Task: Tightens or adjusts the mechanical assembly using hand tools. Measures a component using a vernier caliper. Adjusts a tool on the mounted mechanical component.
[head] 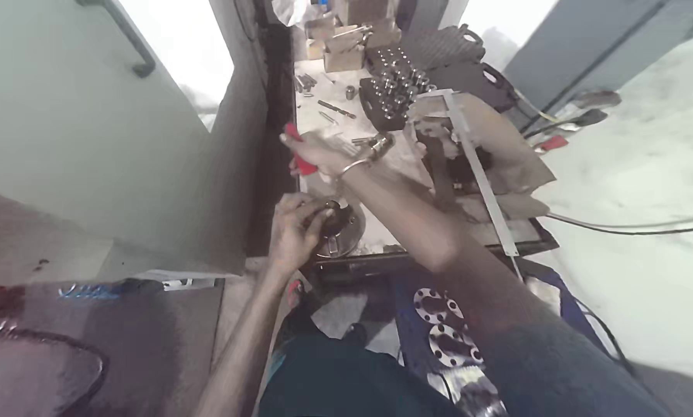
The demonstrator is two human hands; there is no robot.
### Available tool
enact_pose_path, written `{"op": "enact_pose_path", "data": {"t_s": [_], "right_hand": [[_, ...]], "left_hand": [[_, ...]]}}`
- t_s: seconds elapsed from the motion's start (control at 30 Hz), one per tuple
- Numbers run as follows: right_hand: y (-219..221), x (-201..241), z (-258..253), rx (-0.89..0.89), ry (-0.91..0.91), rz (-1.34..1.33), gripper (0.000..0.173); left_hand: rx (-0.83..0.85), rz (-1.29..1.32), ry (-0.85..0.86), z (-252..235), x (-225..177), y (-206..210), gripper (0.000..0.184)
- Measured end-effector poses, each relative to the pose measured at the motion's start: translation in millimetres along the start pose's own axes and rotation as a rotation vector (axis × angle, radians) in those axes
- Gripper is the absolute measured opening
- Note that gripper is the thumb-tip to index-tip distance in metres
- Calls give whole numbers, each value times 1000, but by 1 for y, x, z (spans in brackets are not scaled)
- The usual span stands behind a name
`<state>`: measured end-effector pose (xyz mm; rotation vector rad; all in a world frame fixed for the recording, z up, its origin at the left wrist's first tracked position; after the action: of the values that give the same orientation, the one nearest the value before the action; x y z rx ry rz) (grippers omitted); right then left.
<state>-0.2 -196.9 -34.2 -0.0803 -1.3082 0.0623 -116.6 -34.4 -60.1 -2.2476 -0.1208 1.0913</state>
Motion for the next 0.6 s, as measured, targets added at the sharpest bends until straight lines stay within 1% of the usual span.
{"op": "enact_pose_path", "data": {"t_s": [0.1, 0.17, 0.27, 0.37, 0.47, 0.53, 0.6], "right_hand": [[47, 5, -14, 493, 19, 340, 52], [69, 8, -11, 762, 19, 496, 49], [83, 18, -3, 944, 41, 566, 47], [86, 28, 5, 989, 22, 513, 46], [86, 29, 9, 964, -22, 473, 45], [86, 31, 5, 905, -31, 416, 47], [85, 38, 0, 789, -52, 348, 48]], "left_hand": [[-36, -23, 11, 2, -2, 2, 19], [-48, -26, 3, 4, -3, 2, 20], [-33, -39, -19, 3, -6, 2, 21], [-25, -80, -9, 0, -8, 0, 22], [9, -123, -17, 0, -12, -2, 25], [41, -172, -4, 0, -15, -6, 31], [55, -232, 31, 1, -17, -9, 40]]}}
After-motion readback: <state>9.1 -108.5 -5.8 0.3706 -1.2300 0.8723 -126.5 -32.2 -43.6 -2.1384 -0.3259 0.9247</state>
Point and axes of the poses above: each hand's wrist, its own z-axis away from the middle knuckle, its own y-axis out of the palm, x = y × z, the point moved 1 cm from there along -z, towards the middle knuckle, and after that the axes turned 3 degrees about -y, right-handed, at the moved point
